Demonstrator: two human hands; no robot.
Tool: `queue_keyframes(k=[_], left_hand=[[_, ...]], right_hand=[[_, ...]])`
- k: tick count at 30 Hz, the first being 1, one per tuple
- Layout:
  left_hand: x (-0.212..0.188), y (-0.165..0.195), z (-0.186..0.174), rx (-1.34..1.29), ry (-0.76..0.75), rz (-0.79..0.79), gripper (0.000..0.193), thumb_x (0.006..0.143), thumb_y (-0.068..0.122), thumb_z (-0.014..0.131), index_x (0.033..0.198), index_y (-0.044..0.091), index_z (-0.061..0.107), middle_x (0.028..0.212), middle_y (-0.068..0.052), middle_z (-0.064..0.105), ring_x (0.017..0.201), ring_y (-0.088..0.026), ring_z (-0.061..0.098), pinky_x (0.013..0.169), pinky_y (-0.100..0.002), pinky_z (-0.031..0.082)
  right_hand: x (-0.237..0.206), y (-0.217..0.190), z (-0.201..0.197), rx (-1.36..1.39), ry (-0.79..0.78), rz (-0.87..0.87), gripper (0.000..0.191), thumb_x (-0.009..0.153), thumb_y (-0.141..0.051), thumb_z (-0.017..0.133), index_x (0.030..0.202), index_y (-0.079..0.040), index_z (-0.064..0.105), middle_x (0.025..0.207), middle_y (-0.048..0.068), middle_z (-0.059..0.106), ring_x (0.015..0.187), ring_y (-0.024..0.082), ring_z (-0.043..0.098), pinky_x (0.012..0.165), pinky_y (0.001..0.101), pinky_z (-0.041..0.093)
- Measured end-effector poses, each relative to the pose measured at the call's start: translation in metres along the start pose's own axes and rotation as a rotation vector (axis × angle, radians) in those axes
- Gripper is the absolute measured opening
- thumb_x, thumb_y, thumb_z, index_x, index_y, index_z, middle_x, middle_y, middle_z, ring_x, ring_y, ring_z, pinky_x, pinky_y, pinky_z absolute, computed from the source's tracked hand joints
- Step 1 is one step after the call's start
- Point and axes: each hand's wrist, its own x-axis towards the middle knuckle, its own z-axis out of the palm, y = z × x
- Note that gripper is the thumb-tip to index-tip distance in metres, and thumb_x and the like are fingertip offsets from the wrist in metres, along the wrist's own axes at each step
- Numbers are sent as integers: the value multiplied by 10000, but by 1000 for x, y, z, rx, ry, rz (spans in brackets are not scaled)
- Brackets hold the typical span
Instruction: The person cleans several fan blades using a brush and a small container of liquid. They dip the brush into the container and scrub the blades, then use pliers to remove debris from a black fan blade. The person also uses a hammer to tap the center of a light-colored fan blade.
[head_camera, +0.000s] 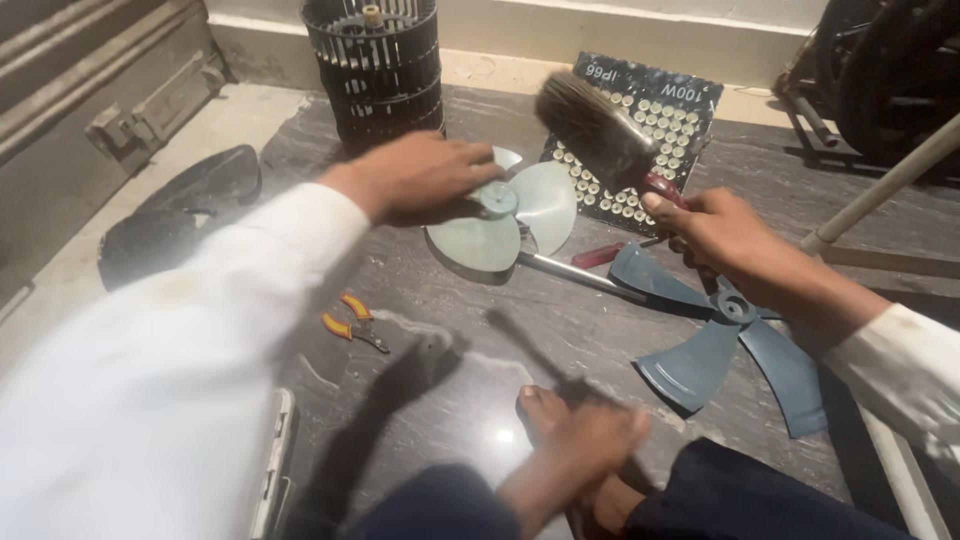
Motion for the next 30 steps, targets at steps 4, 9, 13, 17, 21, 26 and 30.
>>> queue_keyframes(k=[4,9,13,17,21,26,30], left_hand=[[-22,-17,-56,122,20,-19,530,972,462,589,1314,57,576,1203,-126,648,1018,-277,689,816,-413,572],[-16,-37,-70,83,-36,-422,514,1019,487,588,1343,88,591,1297,-164,638,1191,-334,640,934,-480,561],[23,-52,-18,-1178,462,-952,697,980,538,595,1513,131,406,1522,-197,438,1430,-398,379,1173,-580,332],[62,-33,75,-2010,811,-1073,764,941,506,555,1552,132,291,1533,-184,433,1383,-347,429,1096,-559,395],[83,34,177,-2091,779,-1127,431,959,492,545,1267,194,580,1191,-26,621,1027,-161,580,866,-393,489],[85,98,253,-2064,751,-1102,565,948,442,531,1453,201,450,1320,-19,582,1116,-219,594,860,-426,495],[89,105,252,-1958,502,-1287,561,975,432,507,1489,222,431,1295,-52,640,1030,-245,634,785,-423,463]], right_hand=[[-31,-34,-10,24,46,-31,575,964,-556,594,884,4,692,665,50,539,561,156,460,485,338,359],[-39,-73,-32,-154,104,-83,585,985,-523,553,884,33,704,660,85,564,550,178,497,478,347,400],[-34,-90,-43,-74,131,-137,573,1020,-516,528,941,21,713,677,71,519,563,167,450,477,335,372],[-21,-88,-40,-190,52,-99,594,1030,-498,537,1060,81,666,777,111,588,654,228,527,562,374,475],[10,-47,-17,-328,-128,-62,536,952,-496,607,1205,-27,669,934,111,705,810,225,681,737,392,597],[73,56,67,-198,-92,-152,444,935,-404,641,1180,-40,707,853,108,725,729,217,623,672,392,530],[112,132,136,169,39,64,339,973,-332,634,1052,-9,698,770,108,632,658,189,543,550,350,434]])
